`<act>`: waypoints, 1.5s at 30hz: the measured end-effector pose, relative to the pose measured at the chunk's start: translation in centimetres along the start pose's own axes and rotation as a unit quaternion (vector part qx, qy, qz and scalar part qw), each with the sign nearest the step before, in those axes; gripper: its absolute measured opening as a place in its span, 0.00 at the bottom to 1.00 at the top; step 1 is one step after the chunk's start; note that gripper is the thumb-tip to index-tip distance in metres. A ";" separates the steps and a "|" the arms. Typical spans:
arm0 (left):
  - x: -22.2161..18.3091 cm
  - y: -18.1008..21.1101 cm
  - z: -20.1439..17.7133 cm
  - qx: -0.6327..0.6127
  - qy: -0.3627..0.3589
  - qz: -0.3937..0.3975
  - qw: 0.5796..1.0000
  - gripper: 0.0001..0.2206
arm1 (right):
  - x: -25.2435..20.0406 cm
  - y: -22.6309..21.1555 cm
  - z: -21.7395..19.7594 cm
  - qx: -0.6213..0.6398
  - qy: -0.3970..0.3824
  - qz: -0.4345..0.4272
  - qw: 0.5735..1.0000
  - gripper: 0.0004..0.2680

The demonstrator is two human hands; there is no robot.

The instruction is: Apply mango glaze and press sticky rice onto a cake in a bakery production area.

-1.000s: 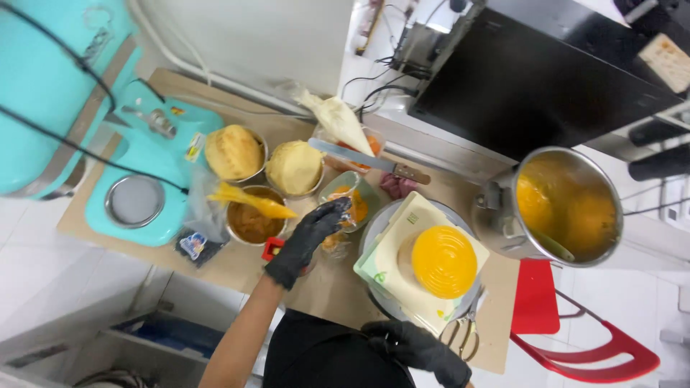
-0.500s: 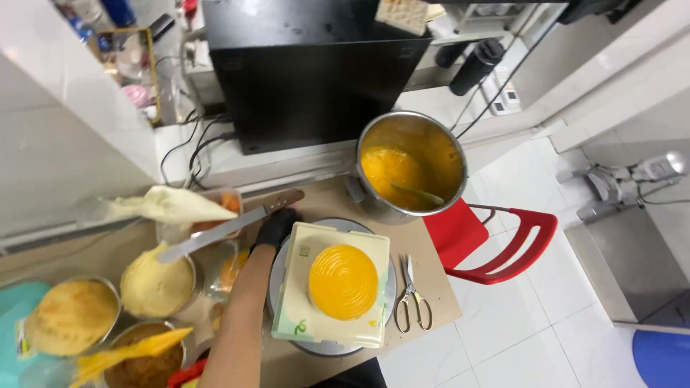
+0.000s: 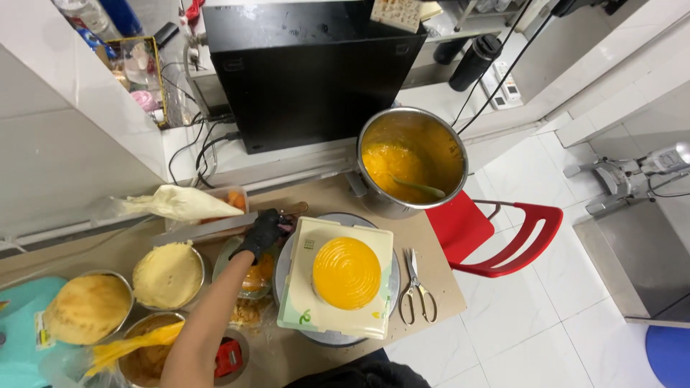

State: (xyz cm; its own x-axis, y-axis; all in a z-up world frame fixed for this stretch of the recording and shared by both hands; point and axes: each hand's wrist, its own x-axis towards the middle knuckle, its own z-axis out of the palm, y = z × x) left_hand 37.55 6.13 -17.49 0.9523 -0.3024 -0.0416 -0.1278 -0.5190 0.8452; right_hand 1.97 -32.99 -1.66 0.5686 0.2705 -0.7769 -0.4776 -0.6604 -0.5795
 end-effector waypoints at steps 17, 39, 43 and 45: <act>-4.3 3.7 -3.3 0.094 0.160 0.011 0.983 0.10 | 0.0 4.3 -10.1 -0.244 0.063 0.067 0.965 0.19; -4.2 15.9 -7.4 0.103 0.177 -0.198 0.959 0.11 | 7.4 8.5 -22.5 -0.169 0.078 -0.003 0.983 0.18; -4.2 9.6 -6.9 0.137 0.139 -0.200 0.960 0.12 | 11.7 9.2 -26.2 -0.176 0.070 -0.007 0.982 0.20; -5.5 4.6 -6.5 0.185 0.115 -0.191 0.957 0.13 | 13.3 7.9 -28.3 -0.209 0.062 0.004 0.976 0.19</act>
State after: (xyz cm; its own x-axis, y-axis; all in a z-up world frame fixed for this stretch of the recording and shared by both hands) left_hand 33.51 10.59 -9.97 0.9796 0.1275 -0.1552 0.1924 -0.8173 0.5431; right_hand 24.76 -54.41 -9.62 0.6557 0.1941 -0.7297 -0.1815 -0.8975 -0.4019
